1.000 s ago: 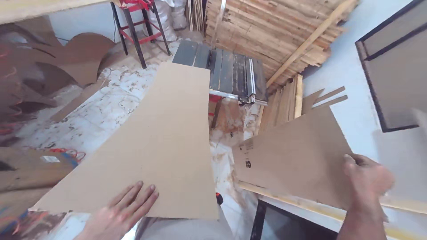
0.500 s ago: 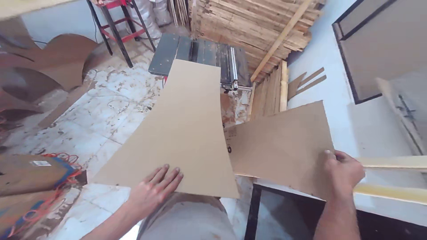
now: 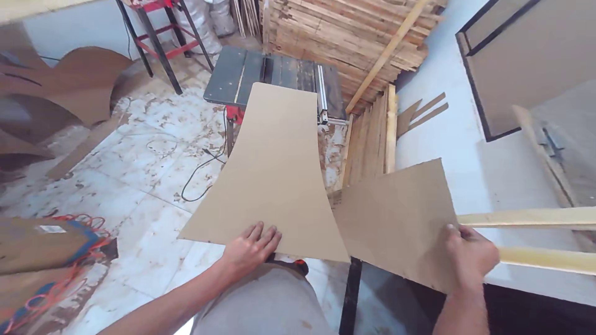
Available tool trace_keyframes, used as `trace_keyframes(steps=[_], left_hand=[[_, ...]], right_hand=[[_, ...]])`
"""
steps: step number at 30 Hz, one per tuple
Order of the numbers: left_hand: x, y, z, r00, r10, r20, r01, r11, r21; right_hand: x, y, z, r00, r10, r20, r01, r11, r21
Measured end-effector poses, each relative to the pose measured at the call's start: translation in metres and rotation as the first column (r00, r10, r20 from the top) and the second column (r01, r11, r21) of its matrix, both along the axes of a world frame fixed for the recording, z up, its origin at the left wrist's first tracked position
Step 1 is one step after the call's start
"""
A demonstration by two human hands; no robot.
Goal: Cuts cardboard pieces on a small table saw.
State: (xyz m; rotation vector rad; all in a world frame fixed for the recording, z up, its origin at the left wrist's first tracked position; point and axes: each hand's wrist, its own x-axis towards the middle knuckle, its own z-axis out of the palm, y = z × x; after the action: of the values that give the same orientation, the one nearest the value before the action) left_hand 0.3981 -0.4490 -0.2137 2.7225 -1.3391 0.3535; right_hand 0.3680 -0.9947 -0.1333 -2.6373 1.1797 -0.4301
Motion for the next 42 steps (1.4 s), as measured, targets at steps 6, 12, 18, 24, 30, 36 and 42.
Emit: trace_keyframes(steps=[6, 12, 18, 24, 30, 36, 42], left_hand=[[0.002, -0.041, 0.000, 0.999, 0.009, -0.040, -0.007, 0.998, 0.054], [0.008, -0.067, -0.001, 0.991, 0.010, -0.135, 0.003, 0.996, 0.090], [0.015, -0.083, -0.006, 0.988, 0.025, -0.152, -0.005, 0.991, 0.131], [0.028, -0.089, -0.014, 0.981, 0.023, -0.195, 0.004, 0.990, 0.139], [0.047, -0.092, -0.020, 0.964, 0.030, -0.263, 0.009, 0.990, 0.144], [0.075, -0.095, -0.024, 0.963, 0.023, -0.269, 0.017, 0.989, 0.144], [0.110, -0.094, -0.025, 0.908, 0.033, -0.417, 0.043, 0.984, 0.170]], right_hand=[[0.003, -0.005, -0.022, 0.998, 0.011, -0.056, -0.011, 1.000, -0.002], [-0.001, -0.020, -0.039, 0.998, 0.022, -0.065, -0.019, 0.999, 0.045], [-0.002, -0.031, -0.054, 0.999, -0.018, -0.042, 0.021, 0.997, 0.074], [0.000, -0.039, -0.068, 0.999, -0.046, -0.022, 0.048, 0.993, 0.112], [0.011, -0.042, -0.075, 0.998, -0.044, -0.048, 0.050, 0.989, 0.136], [0.036, -0.034, -0.079, 0.995, -0.063, -0.078, 0.073, 0.987, 0.145], [0.048, -0.023, -0.073, 0.994, -0.066, -0.090, 0.074, 0.993, 0.093]])
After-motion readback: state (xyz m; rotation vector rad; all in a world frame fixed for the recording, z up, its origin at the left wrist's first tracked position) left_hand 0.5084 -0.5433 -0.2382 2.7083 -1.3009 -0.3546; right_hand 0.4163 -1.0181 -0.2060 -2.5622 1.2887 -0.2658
